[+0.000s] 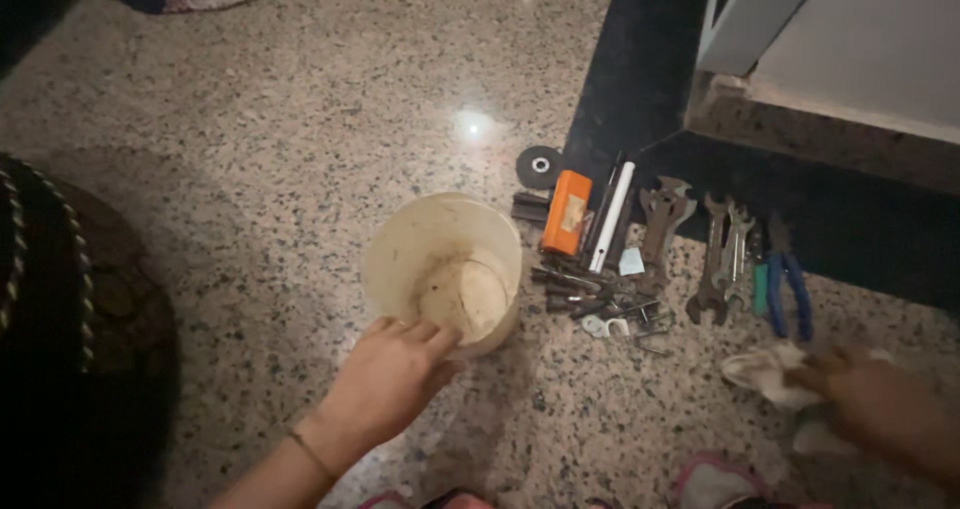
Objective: The person wipes an orange plastic tool case with a cloth, then places a green screwdriver and several metal bits into it. The case is closed and placed into a white bucket along with other tools including wrenches and a pipe cutter.
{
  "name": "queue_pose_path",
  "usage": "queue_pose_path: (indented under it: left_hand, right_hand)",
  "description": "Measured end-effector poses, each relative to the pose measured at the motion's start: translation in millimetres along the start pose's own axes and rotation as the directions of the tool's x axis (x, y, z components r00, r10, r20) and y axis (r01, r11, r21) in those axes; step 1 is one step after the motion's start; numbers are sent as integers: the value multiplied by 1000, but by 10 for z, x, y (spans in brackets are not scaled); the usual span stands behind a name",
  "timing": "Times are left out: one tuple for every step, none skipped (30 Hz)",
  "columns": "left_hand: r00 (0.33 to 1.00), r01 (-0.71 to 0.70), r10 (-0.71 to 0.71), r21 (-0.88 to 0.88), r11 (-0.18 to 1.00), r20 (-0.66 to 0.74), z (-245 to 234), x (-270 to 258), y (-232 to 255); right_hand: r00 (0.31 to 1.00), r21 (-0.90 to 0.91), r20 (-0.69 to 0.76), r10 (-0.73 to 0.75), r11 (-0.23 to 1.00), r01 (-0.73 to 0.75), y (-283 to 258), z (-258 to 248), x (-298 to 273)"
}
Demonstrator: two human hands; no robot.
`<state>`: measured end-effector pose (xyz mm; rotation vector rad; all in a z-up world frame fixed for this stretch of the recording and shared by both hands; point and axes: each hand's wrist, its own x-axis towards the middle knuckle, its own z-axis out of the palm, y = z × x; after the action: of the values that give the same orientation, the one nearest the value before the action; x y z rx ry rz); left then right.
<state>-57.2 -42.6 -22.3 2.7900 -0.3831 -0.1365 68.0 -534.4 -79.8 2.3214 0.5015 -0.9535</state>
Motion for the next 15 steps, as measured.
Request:
queue_pose_path:
  left_hand:
    - [995,-54,56,20,998,-79,-36,-15,53]
    - [981,-104,110,45,994,-157,-86,-24,96]
    - [958,-151,165,75,986,-233,-140,-34,142]
    - [951,-184,204,107,977,-232,-181,-36,202]
    - [942,-215,243,139,967,-229,-202,-25,278]
    - [932,-246,281,173,954,-227,-215,9,348]
    - [924,-284,307,127,950,-228,-200,52,434]
    - [915,-322,332,79,943,-228,-149,92,551]
    - [906,-359,356,30,933,-230,-84,144,656]
    - [917,-351,329,-67,934,-225,-4,211,744]
    - [928,-339,302,-163,926,-217,89,290,829]
    - [940,-322,274,-257,911,-205,188,381,919]
    - [952,-274,198,-352,895,-235,306,503,1016]
    - [959,-228,120,-446,866,-257,436,642,1103]
    - [966,-171,24,-566,806,-258,568,789,1154]
  right_hand:
    - [1000,37,14,11,999,-11,31,106,37]
    - [999,52,46,5,999,-7,74,179,75]
    - [997,67,78,-1,998,-4,108,233,98]
    - [994,82,106,-8,997,-1,135,255,124]
    - [987,55,162,14,998,-24,133,243,158]
    - [976,27,215,36,999,-43,107,179,216]
    - [962,-3,268,57,998,-58,98,76,273]
    - [985,126,167,32,991,-53,79,-44,330]
    - [998,252,62,17,967,-33,25,-179,399]
    - [999,370,-43,16,929,1,6,-311,434]
    - [993,398,-117,19,917,29,-68,-434,485]
    - [982,423,-190,19,904,64,-162,-564,560]
    - [945,455,-328,-7,875,165,-261,-734,691]
    - [888,473,-460,-21,840,264,-356,-889,820]
    - [870,499,-491,-36,807,315,-460,-1011,936]
